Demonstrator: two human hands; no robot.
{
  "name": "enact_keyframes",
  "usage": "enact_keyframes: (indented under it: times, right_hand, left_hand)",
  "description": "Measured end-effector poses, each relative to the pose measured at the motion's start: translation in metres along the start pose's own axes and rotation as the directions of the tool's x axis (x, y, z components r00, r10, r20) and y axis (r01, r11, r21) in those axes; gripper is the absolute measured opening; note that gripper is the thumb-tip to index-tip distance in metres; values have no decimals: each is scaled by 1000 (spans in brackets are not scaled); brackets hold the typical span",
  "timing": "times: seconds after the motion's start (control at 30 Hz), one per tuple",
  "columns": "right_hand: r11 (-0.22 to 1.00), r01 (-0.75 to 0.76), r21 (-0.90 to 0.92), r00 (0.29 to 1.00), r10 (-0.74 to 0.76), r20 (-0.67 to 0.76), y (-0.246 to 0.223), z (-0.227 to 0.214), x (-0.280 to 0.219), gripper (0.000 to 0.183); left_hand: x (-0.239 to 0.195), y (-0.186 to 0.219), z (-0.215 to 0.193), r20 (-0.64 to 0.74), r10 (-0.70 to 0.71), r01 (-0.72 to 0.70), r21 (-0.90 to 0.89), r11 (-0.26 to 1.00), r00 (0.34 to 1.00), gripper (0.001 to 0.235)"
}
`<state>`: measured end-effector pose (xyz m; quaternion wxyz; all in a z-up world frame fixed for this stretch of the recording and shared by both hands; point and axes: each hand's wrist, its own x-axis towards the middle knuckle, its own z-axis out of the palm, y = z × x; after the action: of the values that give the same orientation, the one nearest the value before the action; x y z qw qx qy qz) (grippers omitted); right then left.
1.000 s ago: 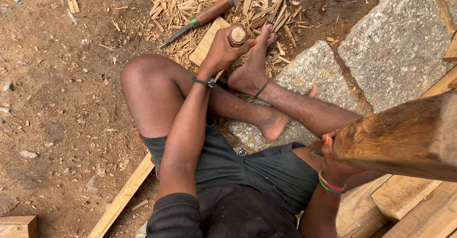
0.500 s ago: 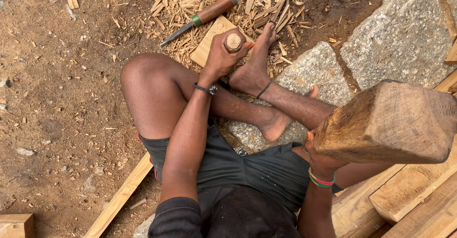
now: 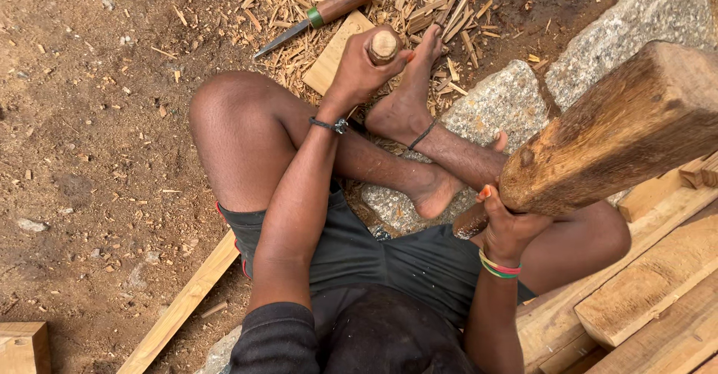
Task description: The person sits cross-legged on the ground and uses a wooden mallet to strike a chisel held against a small piece of wood. They repeatedly adjust the chisel and wood, striking the chisel to carve the wood and produce shavings.
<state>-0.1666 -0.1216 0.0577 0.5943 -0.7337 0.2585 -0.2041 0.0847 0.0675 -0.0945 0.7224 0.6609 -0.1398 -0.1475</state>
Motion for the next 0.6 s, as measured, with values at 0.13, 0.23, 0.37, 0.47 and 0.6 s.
enact_keyframes:
  times: [0.13,0.23,0.37,0.47,0.6]
  right_hand:
    - [999,26,-31,998,-24,65,-6,2,21,52]
    - [972,186,-141,976,-166,141,-14,0,39,50]
    - [894,320,-315,938,-251,240,-33,-5,65,58]
    - [874,352,-336,921,-259,291,-40,-3,75,64]
    - [878,322,-354,925,-213,314,-36,8,72,64]
  left_hand:
    - [-2,3,0,32,16,-19,95,995,999,23]
    - [-3,1,1,14,48,-48,16,999,999,22]
    - [4,-5,5,20,-53,53,21,998,998,22]
    - [15,-6,8,-8,-89,89,24,996,996,22]
    - [13,-5,7,-58,-84,84,-8,996,995,21]
